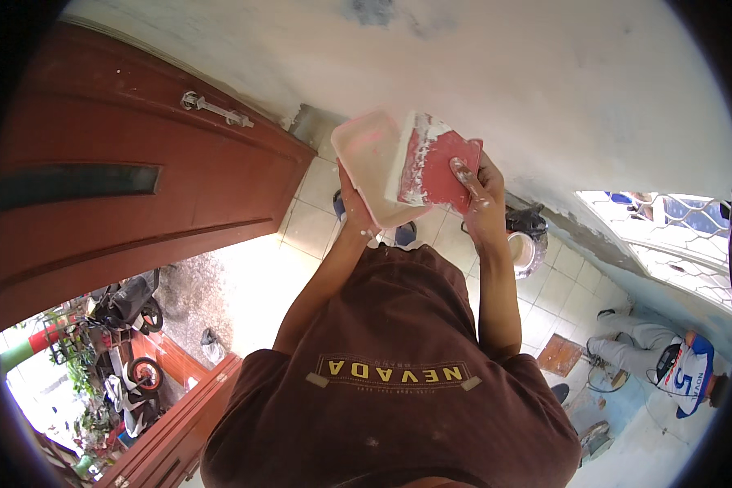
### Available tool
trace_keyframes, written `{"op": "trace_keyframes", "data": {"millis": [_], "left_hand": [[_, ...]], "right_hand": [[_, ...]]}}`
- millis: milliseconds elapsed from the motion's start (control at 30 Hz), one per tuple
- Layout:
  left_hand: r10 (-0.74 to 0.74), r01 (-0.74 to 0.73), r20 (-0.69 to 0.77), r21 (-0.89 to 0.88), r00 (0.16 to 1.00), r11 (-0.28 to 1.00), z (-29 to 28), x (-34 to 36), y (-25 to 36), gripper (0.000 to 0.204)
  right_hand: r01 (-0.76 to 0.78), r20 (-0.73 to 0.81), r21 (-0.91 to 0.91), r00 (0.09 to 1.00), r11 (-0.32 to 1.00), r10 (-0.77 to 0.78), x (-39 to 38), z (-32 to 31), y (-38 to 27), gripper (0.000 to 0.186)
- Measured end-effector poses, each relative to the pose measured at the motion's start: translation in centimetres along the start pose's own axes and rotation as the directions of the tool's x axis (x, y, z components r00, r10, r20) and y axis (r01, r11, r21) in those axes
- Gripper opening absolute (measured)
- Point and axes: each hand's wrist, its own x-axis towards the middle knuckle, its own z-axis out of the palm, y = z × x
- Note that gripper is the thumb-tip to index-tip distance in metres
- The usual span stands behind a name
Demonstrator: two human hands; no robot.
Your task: The person applies plaster to a ceiling using a small handheld scraper, repeatedly taking plaster from a plastic container and spreading it over damaged sections of the ceiling.
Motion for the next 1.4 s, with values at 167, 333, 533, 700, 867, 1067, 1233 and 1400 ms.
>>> {"op": "trace_keyframes", "data": {"millis": [167, 333, 533, 700, 867, 1067, 1233, 1400], "left_hand": [[0.01, -0.01, 0.017, -0.023, 1.0, 1.0, -3.0, -0.1, 2.0, 0.075], [0.003, -0.019, -0.126, -0.13, 0.992, 0.991, -5.9, 1.1, 6.2, 0.072], [0.131, -0.166, -0.277, -0.105, 0.952, 0.981, -9.4, 5.2, 12.1, 0.072], [0.133, -0.149, -0.218, -0.057, 0.967, 0.987, -10.4, 8.7, 16.6, 0.079], [0.033, -0.036, -0.024, -0.106, 0.999, 0.994, -12.2, 12.6, 19.6, 0.08], [-0.056, 0.051, -0.081, -0.061, 0.995, 0.997, -10.9, 15.1, 23.3, 0.075], [-0.123, 0.116, -0.105, -0.065, 0.987, 0.991, -8.8, 16.5, 24.7, 0.073], [-0.249, 0.243, -0.035, -0.131, 0.968, 0.961, -8.7, 17.7, 24.3, 0.075]], "right_hand": [[-0.274, 0.084, 0.723, 0.946, 0.634, 0.314, 1.6, 1.0, 3.3, 0.03], [-0.547, 0.548, 0.836, 0.836, -0.041, 0.013, 4.3, 5.1, 6.0, 0.018], [-0.182, 0.048, 0.892, 0.948, 0.414, 0.313, 11.0, 11.7, 7.6, 0.024], [-0.24, 0.173, 0.945, 0.943, 0.223, 0.285, 21.2, 13.6, 10.0, 0.024], [-0.07, 0.047, 0.985, 0.989, 0.159, 0.144, 28.6, 12.6, 5.3, 0.028], [0.04, -0.021, 0.941, 0.998, 0.336, -0.06, 21.6, 13.8, -3.0, 0.025], [0.117, -0.213, 0.749, 0.975, 0.652, 0.069, 21.9, 13.9, 0.9, 0.015], [0.027, -0.087, 0.852, 0.992, 0.523, 0.091, 28.4, 10.7, 1.1, 0.02]]}}
